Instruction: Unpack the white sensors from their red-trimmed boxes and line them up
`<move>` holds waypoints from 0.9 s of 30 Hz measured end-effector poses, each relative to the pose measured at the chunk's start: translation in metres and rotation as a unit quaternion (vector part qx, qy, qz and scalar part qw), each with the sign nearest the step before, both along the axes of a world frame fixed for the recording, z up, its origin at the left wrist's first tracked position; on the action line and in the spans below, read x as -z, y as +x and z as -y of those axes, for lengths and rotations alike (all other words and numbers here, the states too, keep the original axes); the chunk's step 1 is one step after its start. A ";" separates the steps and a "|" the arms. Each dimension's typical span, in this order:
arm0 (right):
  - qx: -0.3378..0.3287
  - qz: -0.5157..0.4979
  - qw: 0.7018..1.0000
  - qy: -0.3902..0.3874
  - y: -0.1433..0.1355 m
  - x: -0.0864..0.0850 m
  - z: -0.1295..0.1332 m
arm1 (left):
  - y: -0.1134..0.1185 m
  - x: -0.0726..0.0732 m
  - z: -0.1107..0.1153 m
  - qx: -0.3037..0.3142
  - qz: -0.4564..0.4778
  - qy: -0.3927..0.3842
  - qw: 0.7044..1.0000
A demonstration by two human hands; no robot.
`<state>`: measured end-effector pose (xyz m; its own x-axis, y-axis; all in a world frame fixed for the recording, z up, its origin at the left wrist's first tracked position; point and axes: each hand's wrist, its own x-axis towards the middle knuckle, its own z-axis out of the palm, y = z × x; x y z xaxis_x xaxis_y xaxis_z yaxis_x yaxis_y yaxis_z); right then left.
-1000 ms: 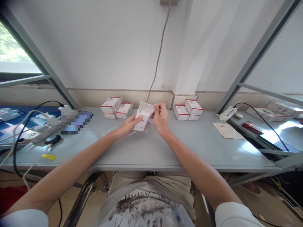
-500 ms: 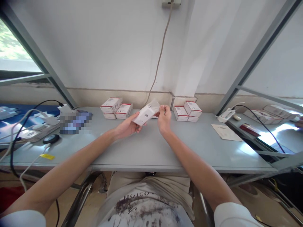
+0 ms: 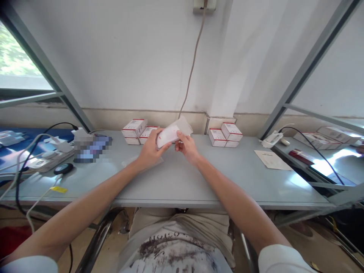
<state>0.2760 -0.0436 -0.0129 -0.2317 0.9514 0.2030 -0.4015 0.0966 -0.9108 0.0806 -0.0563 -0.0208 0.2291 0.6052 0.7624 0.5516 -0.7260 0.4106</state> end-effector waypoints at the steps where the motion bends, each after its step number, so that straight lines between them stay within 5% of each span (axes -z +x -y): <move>1: -0.010 0.000 1.000 -0.013 0.000 -0.001 0.001 | 0.000 0.000 0.001 0.009 -0.023 0.009 1.000; 27: 0.141 0.076 0.986 -0.043 0.011 0.016 -0.022 | -0.006 -0.001 -0.006 -0.004 -0.094 -0.001 0.996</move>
